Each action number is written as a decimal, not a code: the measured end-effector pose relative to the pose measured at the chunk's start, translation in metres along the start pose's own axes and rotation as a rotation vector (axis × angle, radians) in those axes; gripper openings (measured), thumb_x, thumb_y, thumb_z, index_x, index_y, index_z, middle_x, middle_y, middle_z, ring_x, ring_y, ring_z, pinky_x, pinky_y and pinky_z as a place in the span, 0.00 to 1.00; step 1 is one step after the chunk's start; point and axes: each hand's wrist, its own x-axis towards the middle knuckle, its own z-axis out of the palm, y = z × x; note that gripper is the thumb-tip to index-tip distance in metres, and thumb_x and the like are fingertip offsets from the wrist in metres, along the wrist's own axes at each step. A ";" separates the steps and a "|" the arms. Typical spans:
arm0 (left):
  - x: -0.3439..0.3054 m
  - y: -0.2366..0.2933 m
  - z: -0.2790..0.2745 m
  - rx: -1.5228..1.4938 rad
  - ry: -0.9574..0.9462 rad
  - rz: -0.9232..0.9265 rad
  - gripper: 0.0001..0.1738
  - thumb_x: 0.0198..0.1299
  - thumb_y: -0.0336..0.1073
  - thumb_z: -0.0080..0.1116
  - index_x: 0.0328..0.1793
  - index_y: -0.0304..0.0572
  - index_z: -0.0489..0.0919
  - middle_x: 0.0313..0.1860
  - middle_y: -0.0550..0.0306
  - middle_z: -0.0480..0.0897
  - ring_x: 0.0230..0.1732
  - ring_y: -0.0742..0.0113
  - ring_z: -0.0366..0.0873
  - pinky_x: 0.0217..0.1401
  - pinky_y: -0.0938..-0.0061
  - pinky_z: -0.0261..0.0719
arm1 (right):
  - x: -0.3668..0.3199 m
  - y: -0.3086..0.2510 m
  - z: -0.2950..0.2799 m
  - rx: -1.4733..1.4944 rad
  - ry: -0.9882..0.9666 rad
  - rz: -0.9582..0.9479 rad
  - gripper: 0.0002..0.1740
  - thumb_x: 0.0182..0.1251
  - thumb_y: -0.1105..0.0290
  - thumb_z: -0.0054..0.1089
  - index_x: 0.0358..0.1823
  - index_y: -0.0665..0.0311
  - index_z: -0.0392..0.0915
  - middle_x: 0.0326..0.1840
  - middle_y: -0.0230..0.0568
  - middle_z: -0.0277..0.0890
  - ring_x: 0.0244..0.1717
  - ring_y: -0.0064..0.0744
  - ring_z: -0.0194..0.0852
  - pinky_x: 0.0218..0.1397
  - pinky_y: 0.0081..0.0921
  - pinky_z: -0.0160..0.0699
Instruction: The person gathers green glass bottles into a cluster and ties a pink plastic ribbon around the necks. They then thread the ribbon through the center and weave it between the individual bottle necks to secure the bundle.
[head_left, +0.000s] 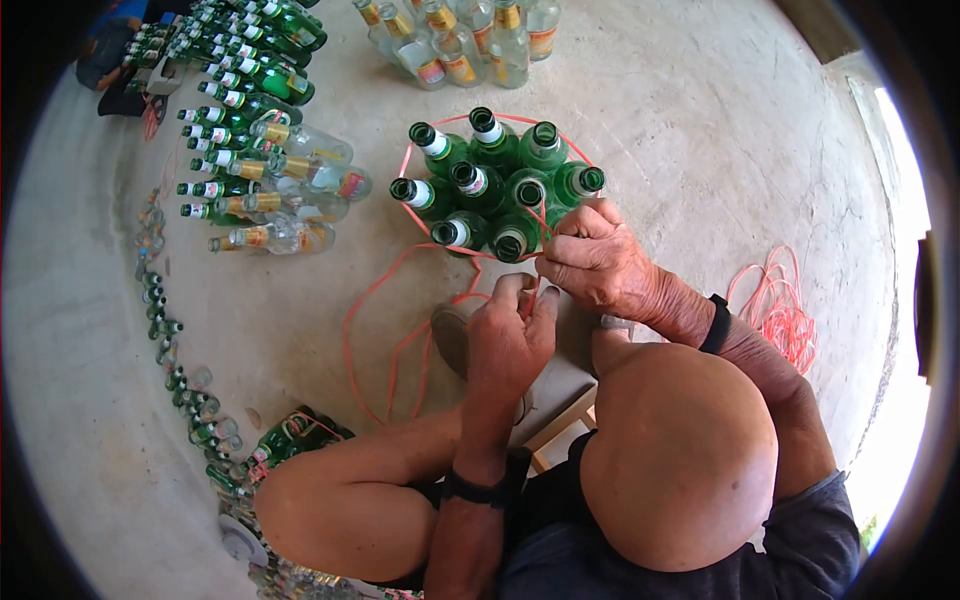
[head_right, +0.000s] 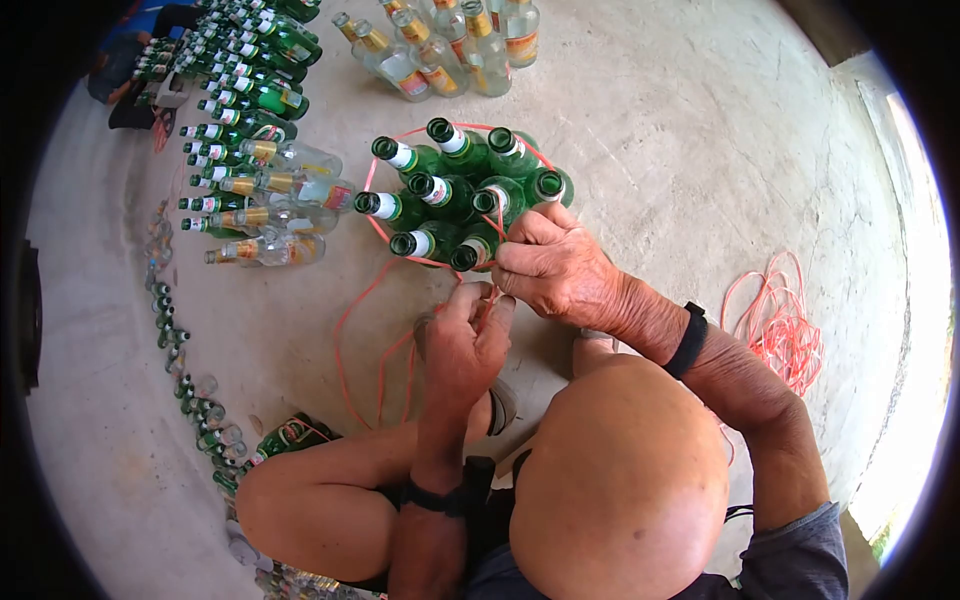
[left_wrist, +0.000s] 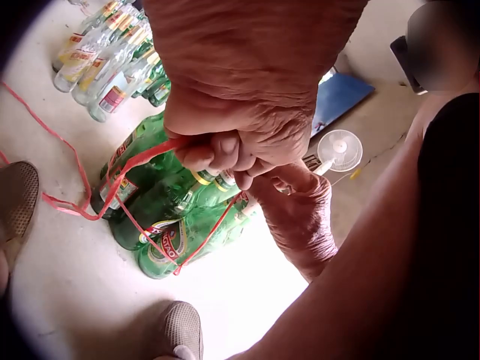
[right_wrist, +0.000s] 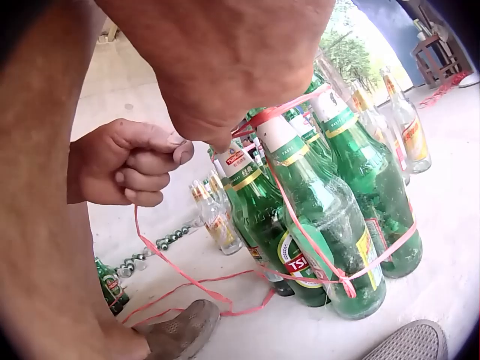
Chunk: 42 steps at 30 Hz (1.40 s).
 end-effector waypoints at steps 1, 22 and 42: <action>0.004 -0.001 0.003 0.017 0.025 0.036 0.07 0.74 0.31 0.61 0.44 0.34 0.83 0.30 0.38 0.85 0.31 0.40 0.86 0.33 0.55 0.81 | 0.000 0.000 0.002 0.010 0.005 -0.004 0.12 0.51 0.67 0.68 0.39 0.57 0.87 0.39 0.25 0.75 0.46 0.35 0.77 0.53 0.37 0.75; 0.048 0.032 -0.021 0.426 0.129 0.469 0.04 0.67 0.22 0.64 0.46 0.32 0.86 0.36 0.41 0.87 0.36 0.40 0.87 0.37 0.56 0.84 | 0.024 0.002 -0.014 0.208 -0.082 0.346 0.23 0.70 0.77 0.65 0.65 0.75 0.77 0.54 0.51 0.74 0.54 0.51 0.81 0.55 0.41 0.89; 0.099 0.028 -0.045 0.229 -0.034 0.148 0.02 0.66 0.24 0.68 0.43 0.33 0.89 0.30 0.39 0.87 0.29 0.46 0.88 0.35 0.61 0.83 | 0.025 0.005 -0.017 0.191 -0.175 0.367 0.34 0.62 0.81 0.61 0.72 0.81 0.70 0.58 0.56 0.73 0.59 0.56 0.80 0.62 0.43 0.87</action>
